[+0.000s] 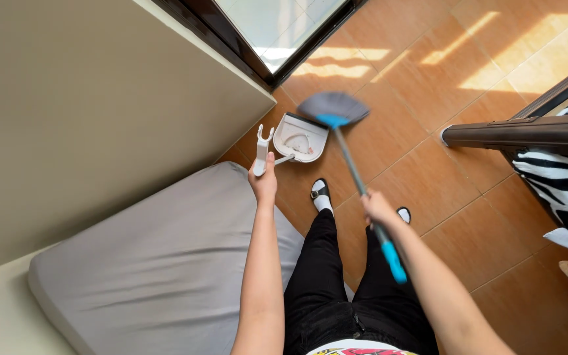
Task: The person sweeps the tiled floor with a broom and dustpan, then sprays a cleaning solution from a spray bottle and mops the floor with a flat mop. The person moves around the room, cleaning near a bed and a window.
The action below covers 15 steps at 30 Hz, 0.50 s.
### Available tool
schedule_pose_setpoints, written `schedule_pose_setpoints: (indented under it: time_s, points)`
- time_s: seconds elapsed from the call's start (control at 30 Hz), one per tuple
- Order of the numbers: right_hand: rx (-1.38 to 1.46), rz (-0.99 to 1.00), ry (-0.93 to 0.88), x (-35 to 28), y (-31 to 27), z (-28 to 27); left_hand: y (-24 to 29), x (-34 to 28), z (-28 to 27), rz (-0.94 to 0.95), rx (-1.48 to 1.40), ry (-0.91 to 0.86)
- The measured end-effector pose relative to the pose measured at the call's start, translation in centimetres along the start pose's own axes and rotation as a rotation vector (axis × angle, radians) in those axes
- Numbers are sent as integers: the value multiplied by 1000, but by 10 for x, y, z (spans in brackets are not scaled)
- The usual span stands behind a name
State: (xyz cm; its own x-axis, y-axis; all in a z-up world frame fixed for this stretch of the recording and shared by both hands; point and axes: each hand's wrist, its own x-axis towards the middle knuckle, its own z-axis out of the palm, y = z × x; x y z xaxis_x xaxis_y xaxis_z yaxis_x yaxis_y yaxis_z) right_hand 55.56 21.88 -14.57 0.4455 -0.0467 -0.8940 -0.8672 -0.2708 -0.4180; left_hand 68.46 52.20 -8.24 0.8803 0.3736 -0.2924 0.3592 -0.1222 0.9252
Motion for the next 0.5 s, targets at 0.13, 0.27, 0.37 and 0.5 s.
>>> schedule_pose_setpoints:
  time_s: [0.13,0.27,0.37,0.5]
  points:
    - [150,121,-105,-87,-10,-6,5,11,-11,-7,101,-44]
    - [231,196,-137,-144,-34,-48,16,15,-27,3,30,-132]
    - [209,159,-41,-148,-60,-80,36,22,-42,-15,54,-100]
    - [154,80,132,-102,-111,-110,45,21,-62,-154,90,-39]
